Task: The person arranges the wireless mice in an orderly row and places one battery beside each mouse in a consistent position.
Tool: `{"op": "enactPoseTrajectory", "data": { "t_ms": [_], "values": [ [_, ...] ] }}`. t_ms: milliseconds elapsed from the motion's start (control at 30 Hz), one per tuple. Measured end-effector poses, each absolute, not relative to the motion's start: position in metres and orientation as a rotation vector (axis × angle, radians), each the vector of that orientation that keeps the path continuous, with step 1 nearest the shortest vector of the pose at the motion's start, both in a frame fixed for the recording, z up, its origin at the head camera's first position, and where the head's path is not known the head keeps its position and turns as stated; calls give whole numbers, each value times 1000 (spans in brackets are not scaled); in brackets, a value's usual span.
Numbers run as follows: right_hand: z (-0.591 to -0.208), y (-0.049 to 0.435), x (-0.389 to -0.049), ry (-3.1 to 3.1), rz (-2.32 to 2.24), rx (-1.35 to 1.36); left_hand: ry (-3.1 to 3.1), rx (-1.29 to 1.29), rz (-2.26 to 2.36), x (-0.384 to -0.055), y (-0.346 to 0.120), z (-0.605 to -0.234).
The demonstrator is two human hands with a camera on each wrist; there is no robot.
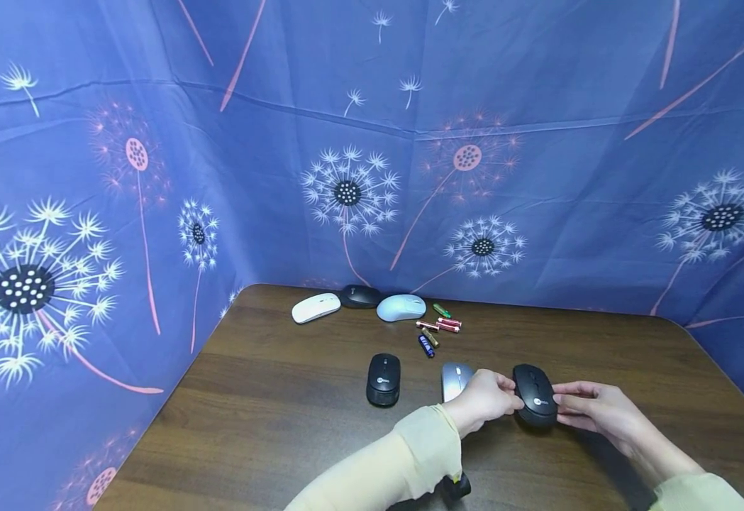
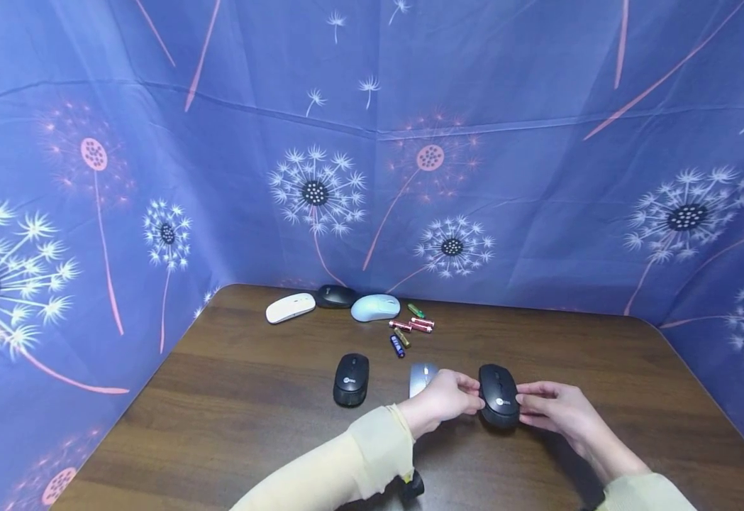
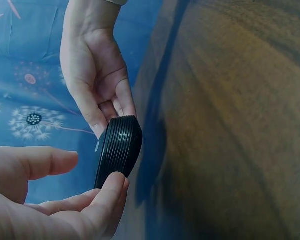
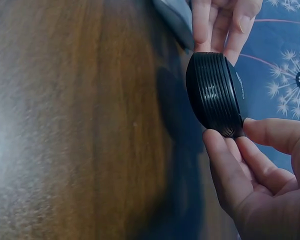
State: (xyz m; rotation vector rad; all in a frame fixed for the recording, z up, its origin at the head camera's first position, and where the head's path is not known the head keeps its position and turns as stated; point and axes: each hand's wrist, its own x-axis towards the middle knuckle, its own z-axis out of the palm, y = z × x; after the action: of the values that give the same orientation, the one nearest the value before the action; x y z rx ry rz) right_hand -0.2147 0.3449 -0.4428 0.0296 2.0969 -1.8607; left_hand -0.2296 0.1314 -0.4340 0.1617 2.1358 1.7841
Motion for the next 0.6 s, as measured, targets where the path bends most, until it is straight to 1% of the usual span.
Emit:
{"op": "enactPoseTrajectory", "data": {
  "t_ms": [200, 600],
  "values": [
    [-450, 348, -213, 2153, -1783, 70, 2170, 135, 1759, -225, 137, -440],
    [-455, 349, -212, 2165, -1780, 112, 2203, 90, 1722, -221, 143, -445]
  ]
}}
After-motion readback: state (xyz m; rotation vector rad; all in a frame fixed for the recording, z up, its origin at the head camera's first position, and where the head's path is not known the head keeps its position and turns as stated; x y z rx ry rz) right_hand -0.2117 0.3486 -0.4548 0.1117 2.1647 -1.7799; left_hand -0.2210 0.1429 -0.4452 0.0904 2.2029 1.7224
